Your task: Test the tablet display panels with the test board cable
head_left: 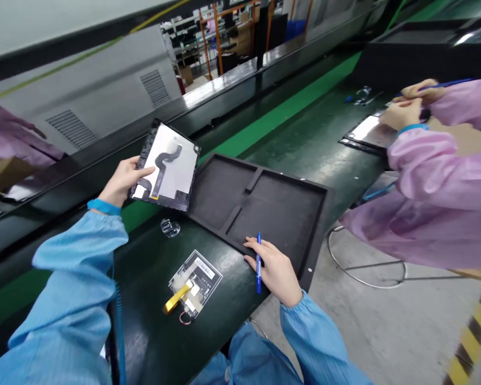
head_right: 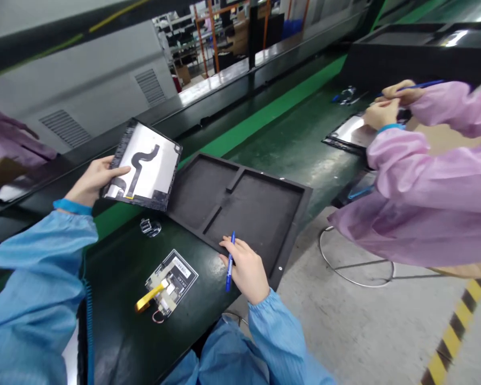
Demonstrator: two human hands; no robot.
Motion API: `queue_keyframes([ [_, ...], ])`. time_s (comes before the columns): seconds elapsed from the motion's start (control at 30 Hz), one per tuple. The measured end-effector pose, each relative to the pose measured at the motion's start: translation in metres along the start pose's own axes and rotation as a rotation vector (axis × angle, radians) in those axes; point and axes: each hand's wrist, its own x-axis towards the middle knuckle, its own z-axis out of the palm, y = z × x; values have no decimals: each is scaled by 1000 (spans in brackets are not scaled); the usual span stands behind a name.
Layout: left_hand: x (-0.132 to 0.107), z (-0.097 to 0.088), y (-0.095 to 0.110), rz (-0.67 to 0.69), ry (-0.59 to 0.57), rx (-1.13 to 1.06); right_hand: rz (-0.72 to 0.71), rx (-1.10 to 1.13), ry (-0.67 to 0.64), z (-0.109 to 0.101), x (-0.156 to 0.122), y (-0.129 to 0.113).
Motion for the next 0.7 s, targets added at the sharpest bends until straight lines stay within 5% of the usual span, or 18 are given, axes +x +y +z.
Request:
queue_keyframes([
  [0.2,-173,-84,-20,-309,415,-110,23,-67,61,-12,13,32],
  [0.33,-297,-111,-54,-518,672,-84,108,-140,135,-15,34,36],
  [0.4,-345,-109,-70,-652,770,-82,4,-77,98,-4,37,12],
  [0.5,-391,-93,-86,-832,808,-163,-336,134,-261,29,26,-42],
  [0.6,-410,-71,-98,-882,729,-320,-462,164,-495,60,9,-80],
  [0.7,-409,-50,-118,-797,638,-445,-382,95,-459,69,0,-80],
])
